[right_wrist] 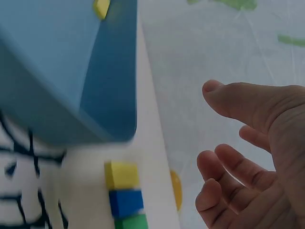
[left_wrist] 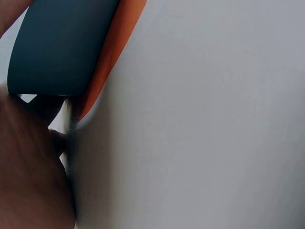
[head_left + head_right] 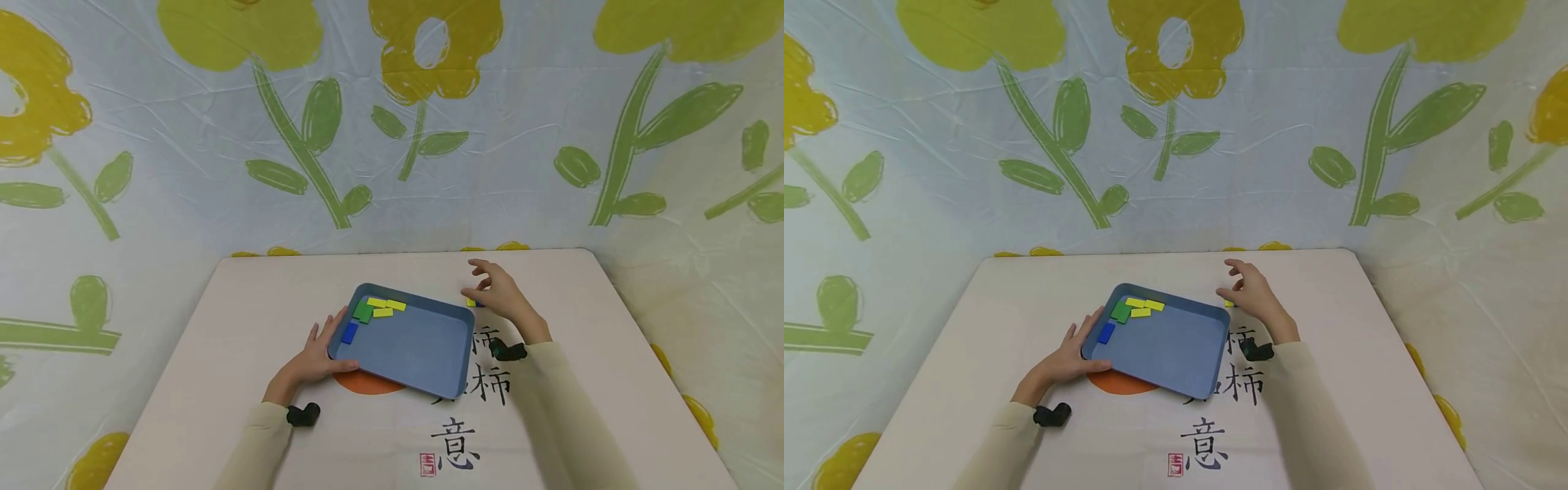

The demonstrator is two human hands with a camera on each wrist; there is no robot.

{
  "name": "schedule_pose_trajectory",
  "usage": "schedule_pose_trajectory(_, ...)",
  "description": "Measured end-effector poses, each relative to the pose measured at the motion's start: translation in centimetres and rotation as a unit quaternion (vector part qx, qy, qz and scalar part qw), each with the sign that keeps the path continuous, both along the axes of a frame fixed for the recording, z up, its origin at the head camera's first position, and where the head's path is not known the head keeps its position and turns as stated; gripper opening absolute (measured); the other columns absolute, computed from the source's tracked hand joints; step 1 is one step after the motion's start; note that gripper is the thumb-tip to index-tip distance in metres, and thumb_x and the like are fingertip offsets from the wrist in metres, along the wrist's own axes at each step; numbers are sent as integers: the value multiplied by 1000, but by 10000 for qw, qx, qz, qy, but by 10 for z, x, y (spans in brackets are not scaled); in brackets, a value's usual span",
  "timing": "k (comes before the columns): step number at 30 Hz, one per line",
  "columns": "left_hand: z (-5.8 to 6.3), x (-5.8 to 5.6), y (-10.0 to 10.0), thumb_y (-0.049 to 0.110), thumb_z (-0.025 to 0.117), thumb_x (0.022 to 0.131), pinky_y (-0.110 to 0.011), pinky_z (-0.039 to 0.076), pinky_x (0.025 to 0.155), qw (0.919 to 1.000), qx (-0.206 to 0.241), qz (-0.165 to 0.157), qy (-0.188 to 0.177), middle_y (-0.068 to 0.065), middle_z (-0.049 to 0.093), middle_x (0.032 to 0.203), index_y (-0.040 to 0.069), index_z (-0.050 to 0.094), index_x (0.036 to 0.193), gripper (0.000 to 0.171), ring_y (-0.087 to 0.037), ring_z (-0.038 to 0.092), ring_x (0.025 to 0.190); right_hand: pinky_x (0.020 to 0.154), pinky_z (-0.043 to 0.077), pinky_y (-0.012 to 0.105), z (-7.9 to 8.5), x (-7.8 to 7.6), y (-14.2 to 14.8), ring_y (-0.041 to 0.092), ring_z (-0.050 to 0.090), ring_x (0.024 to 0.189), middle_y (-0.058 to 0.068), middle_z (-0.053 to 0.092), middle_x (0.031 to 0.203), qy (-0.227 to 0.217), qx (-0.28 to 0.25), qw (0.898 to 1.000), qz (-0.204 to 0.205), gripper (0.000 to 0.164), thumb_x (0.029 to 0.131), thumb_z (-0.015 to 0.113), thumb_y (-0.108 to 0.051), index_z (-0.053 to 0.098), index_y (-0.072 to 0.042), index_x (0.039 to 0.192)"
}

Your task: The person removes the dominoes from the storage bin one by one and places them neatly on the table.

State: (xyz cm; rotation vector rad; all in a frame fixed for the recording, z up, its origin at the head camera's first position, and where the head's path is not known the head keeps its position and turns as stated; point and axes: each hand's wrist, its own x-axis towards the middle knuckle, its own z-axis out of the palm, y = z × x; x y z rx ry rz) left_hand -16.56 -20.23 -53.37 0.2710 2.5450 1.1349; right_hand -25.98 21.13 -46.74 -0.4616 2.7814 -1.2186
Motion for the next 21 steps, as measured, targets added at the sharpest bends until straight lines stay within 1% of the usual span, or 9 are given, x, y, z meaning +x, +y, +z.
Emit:
schedule_pose_trajectory(4,-2,-1,-1,59,76,72,-64,-8,115,10000,-8,-1,17,0,4,164,46,2,153,110,-29,-11,150,69,52,34,4,1,-21,27,60,94,16,53,129,-28,-85,9998,179,71,86,73,-28,39,-14,147)
schedule_pose_trajectory(8,-4,-2,-1,59,75,72,-61,-10,116,10000,-46,-14,50,2,4,164,47,1,152,110,-27,-10,150,74,54,36,3,0,-41,24,61,93,16,55,128,-20,-155,9994,306,70,85,75,-29,41,-16,145)
schedule_pose_trajectory(12,-6,-2,-1,59,76,72,-61,-10,116,10000,-51,-18,67,2,4,164,47,1,152,110,-27,-10,150,77,54,37,-1,1,-60,22,62,91,18,57,127,-16,-214,9989,419,69,85,75,-29,43,-14,144)
schedule_pose_trajectory(16,-6,-2,-1,58,76,72,-59,-11,117,9999,-24,-22,114,2,5,164,46,1,152,110,-27,-9,151,75,53,34,-5,5,-80,20,61,88,18,58,125,-81,-243,9976,648,66,86,74,-27,45,-14,143)
schedule_pose_trajectory(21,-5,-2,0,57,77,73,-58,-11,117,9999,29,-24,120,2,5,164,46,2,153,110,-27,-8,151,68,53,28,-15,7,-102,14,60,78,16,59,122,-200,-205,9939,1064,63,86,74,-21,46,-13,141)
